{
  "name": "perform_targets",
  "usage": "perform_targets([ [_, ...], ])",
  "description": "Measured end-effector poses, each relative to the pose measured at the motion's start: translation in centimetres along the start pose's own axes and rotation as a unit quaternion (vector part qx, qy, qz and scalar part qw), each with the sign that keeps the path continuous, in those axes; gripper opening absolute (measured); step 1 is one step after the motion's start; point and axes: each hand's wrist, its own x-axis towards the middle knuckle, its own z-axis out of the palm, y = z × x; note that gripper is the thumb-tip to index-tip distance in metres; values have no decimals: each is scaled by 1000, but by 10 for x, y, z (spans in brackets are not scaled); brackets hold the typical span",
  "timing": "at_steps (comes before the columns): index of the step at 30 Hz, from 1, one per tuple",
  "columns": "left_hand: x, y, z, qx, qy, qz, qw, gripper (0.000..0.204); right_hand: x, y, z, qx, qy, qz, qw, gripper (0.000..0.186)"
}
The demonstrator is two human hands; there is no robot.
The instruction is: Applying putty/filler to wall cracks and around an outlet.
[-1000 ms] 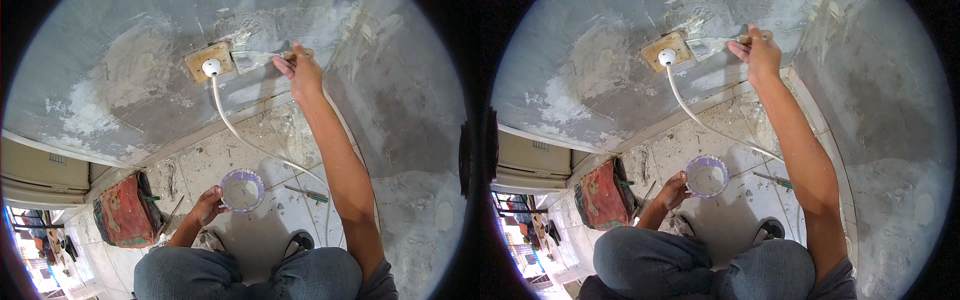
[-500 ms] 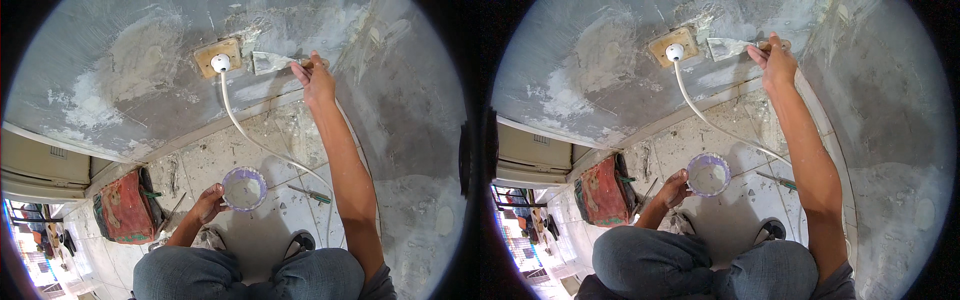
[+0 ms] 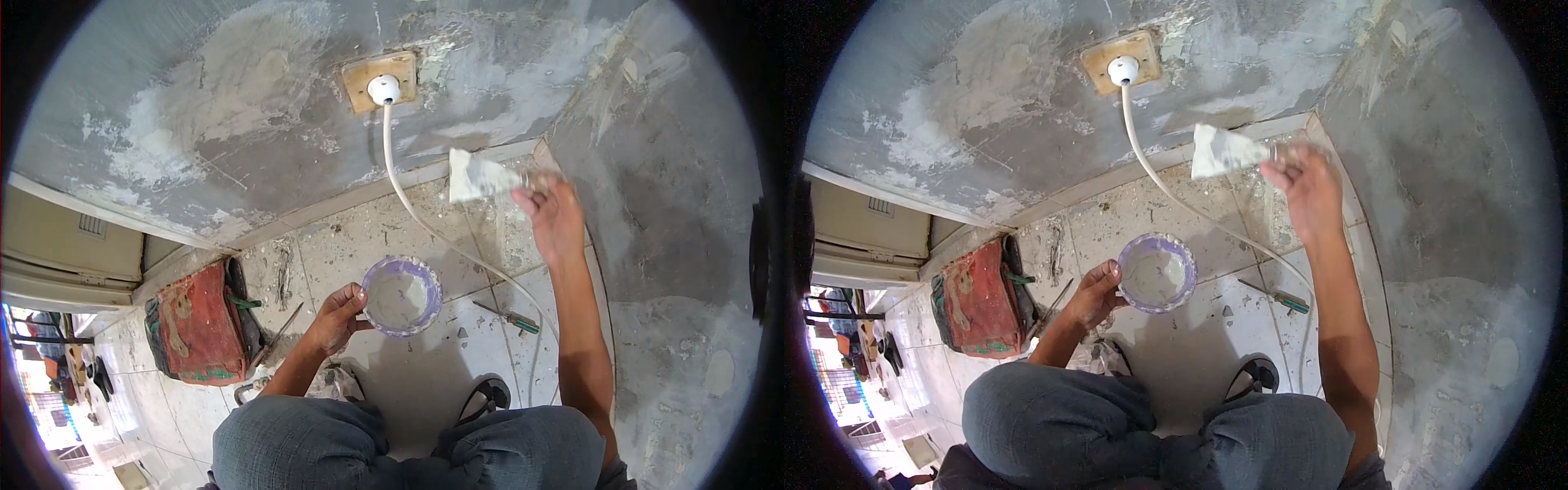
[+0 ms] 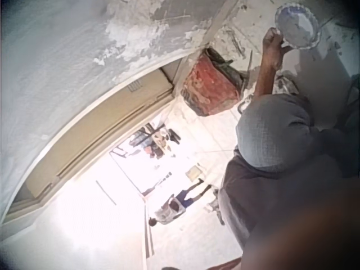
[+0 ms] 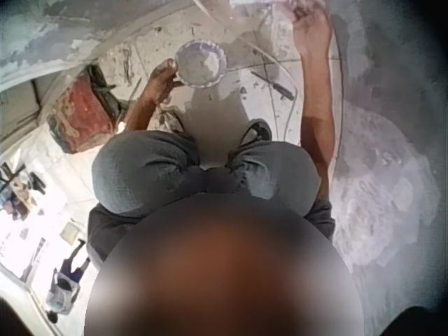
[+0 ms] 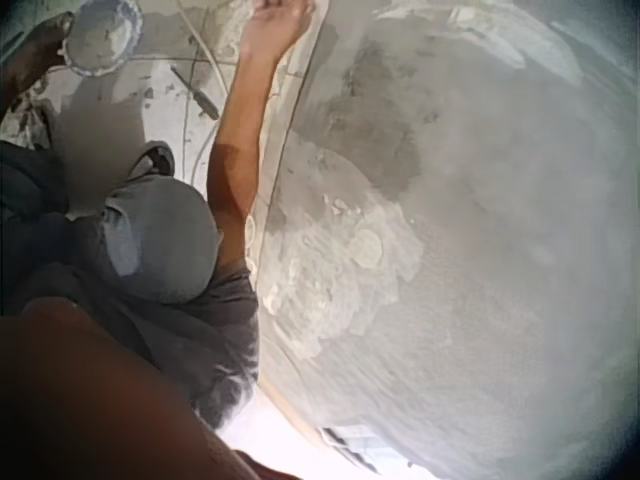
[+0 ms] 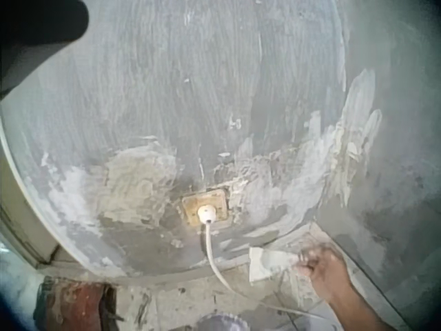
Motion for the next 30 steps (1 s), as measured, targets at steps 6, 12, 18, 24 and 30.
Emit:
perform_targets([
  [6,6,12,13,-24,9,60,998,18,-77,-5,-1,-47,-113,88,989,18],
  [12,8,21,40,-29,-6,113,993,42,-119,-11,21,-333,-171,47,926,19],
  [18,4,17,44,55,-15,99,993,52,-122,9,26,-504,-302,-163,793,24],
  [24,1,19,45,98,-12,65,993,51,-102,17,21,-540,-378,-208,723,29],
  [30,1,20,47,135,-5,78,988,49,-127,24,13,-643,-441,-229,583,27],
])
